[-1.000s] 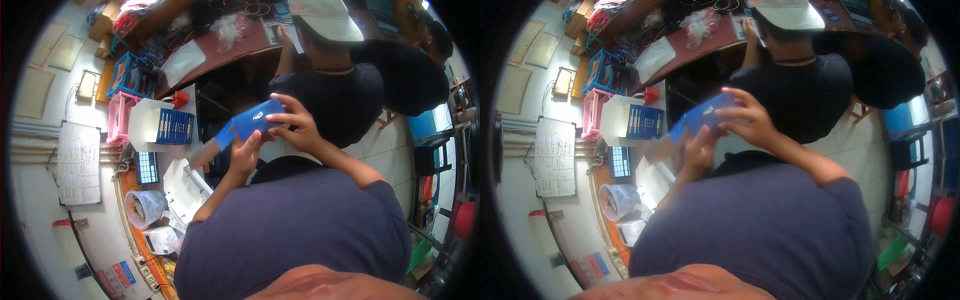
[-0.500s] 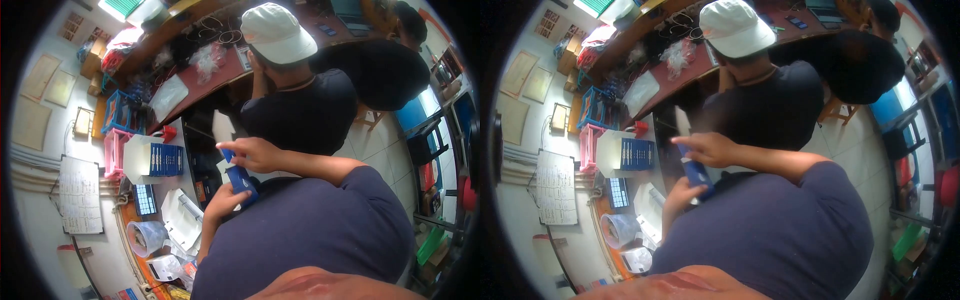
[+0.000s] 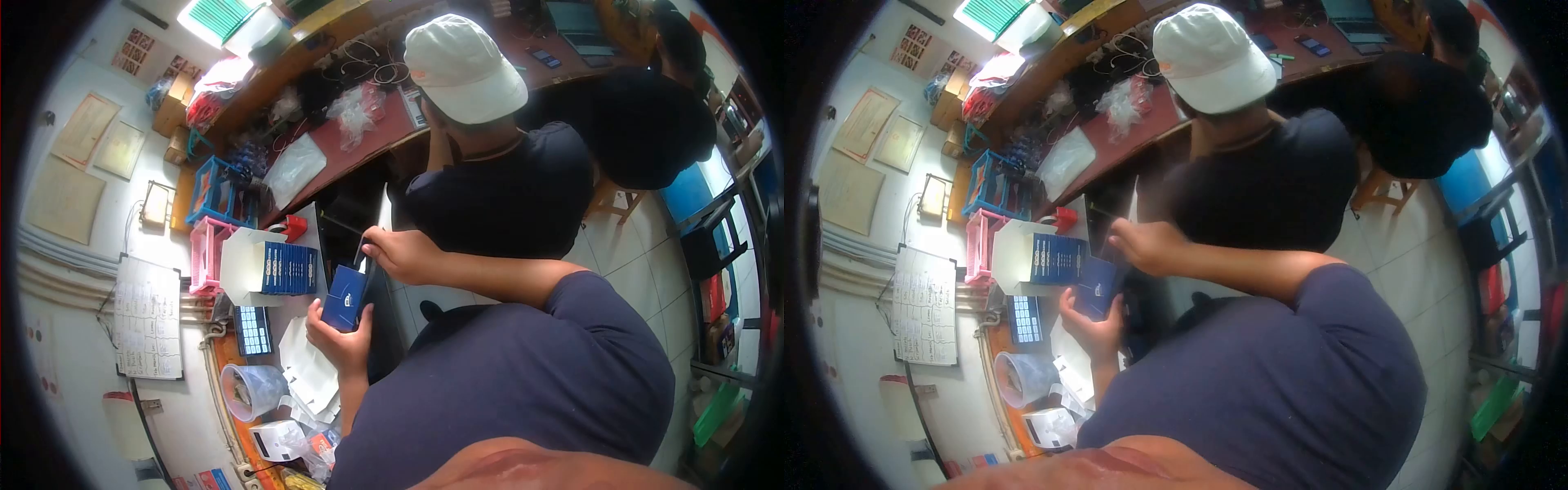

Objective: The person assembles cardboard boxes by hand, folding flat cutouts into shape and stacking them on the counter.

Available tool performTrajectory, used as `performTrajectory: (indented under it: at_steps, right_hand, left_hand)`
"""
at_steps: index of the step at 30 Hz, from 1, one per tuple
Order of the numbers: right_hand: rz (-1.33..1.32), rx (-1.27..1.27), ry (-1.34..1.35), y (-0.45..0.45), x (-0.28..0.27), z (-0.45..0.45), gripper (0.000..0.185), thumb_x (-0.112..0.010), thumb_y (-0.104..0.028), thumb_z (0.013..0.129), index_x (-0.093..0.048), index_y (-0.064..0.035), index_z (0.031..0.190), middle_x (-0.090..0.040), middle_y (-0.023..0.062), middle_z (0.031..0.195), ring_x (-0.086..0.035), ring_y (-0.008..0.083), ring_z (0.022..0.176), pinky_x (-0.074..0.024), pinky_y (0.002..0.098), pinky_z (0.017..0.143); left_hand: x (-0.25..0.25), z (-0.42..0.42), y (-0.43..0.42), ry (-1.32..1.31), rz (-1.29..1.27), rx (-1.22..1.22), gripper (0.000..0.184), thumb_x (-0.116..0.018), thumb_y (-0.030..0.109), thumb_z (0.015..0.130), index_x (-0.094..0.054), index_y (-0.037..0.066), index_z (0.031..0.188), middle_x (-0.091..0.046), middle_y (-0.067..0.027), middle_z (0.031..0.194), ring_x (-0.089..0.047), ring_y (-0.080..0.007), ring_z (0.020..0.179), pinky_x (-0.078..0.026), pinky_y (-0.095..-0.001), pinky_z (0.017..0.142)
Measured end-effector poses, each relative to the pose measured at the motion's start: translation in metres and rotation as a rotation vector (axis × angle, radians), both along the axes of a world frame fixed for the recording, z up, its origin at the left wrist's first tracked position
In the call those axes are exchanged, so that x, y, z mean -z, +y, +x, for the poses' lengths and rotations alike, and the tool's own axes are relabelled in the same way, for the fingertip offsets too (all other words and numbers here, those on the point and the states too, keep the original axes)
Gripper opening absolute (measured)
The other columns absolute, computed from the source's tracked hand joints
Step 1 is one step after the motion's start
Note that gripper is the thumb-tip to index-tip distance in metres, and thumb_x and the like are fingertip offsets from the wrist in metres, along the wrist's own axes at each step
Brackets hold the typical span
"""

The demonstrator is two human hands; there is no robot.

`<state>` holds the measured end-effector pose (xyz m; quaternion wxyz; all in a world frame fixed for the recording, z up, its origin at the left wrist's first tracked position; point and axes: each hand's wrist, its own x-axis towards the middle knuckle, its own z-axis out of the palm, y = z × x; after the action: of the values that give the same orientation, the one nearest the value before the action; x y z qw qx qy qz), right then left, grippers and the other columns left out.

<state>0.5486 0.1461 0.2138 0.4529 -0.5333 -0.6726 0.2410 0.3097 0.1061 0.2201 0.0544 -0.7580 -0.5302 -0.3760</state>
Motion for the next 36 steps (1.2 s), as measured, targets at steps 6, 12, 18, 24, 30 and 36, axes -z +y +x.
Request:
performTrajectory:
  at_steps: [6, 12, 18, 24, 30, 36]
  right_hand:
    - [0.152, 0.13, 0.09, 0.01, -0.004, -0.013, 0.032, -0.059, -0.037, 0.109, -0.066, -0.0088, 0.122, -0.076, 0.015, 0.098, -0.074, 0.0367, 0.089, -0.0576, 0.0443, 0.078]
    - [0.257, 0.15, -0.054, 0.009, 0.0, -0.008, 0.027, -0.068, -0.033, 0.103, -0.073, -0.0098, 0.116, -0.076, 0.0122, 0.097, -0.075, 0.0329, 0.085, -0.0582, 0.0421, 0.073]
    - [0.209, 0.04, -0.207, 0.008, -0.002, -0.007, 0.024, -0.067, -0.029, 0.103, -0.075, -0.0099, 0.115, -0.075, 0.0118, 0.089, -0.073, 0.0335, 0.079, -0.0574, 0.043, 0.071]
    - [0.275, 0.022, -0.216, 0.006, 0.0, -0.005, 0.016, -0.061, -0.027, 0.103, -0.068, -0.0129, 0.103, -0.071, 0.0135, 0.081, -0.071, 0.0362, 0.071, -0.0552, 0.0481, 0.061]
    - [0.251, -0.011, -0.258, 0.009, 0.004, -0.003, 0.012, -0.062, -0.025, 0.102, -0.069, -0.0144, 0.102, -0.071, 0.0127, 0.081, -0.072, 0.0347, 0.071, -0.0556, 0.0463, 0.061]
    - [0.233, -0.085, -0.278, 0.006, 0.002, -0.007, 0.019, -0.065, -0.027, 0.103, -0.072, -0.0124, 0.112, -0.075, 0.0136, 0.085, -0.073, 0.0355, 0.074, -0.0569, 0.0446, 0.064]
  left_hand:
    - [0.004, 0.008, 0.011, -0.055, 0.092, 0.128, 0.046, -0.091, 0.014, 0.082, -0.068, 0.009, 0.122, -0.052, -0.0178, 0.133, -0.055, -0.0392, 0.121, -0.047, -0.0481, 0.103]
    - [-0.002, 0.019, 0.017, 0.062, 0.11, 0.244, 0.038, -0.086, 0.01, 0.083, -0.071, 0.009, 0.118, -0.059, -0.0178, 0.133, -0.057, -0.0402, 0.125, -0.045, -0.0502, 0.106]
    - [-0.013, 0.019, 0.026, 0.148, 0.108, 0.328, 0.032, -0.077, 0.006, 0.085, -0.071, 0.008, 0.116, -0.061, -0.0135, 0.127, -0.059, -0.0368, 0.122, -0.043, -0.0513, 0.108]
    - [-0.017, 0.015, 0.036, 0.154, 0.072, 0.386, 0.033, -0.075, 0.002, 0.08, -0.07, 0.009, 0.112, -0.061, -0.0119, 0.124, -0.06, -0.0337, 0.121, -0.044, -0.0513, 0.109]
    - [-0.041, 0.016, 0.044, 0.217, 0.001, 0.468, 0.034, -0.075, 0.0, 0.078, -0.07, 0.009, 0.11, -0.062, -0.0108, 0.124, -0.06, -0.0336, 0.122, -0.044, -0.0501, 0.11]
    - [-0.034, 0.015, 0.055, 0.23, -0.022, 0.486, 0.038, -0.076, 0.0, 0.078, -0.071, 0.007, 0.115, -0.059, -0.0155, 0.13, -0.057, -0.0386, 0.13, -0.044, -0.0521, 0.112]
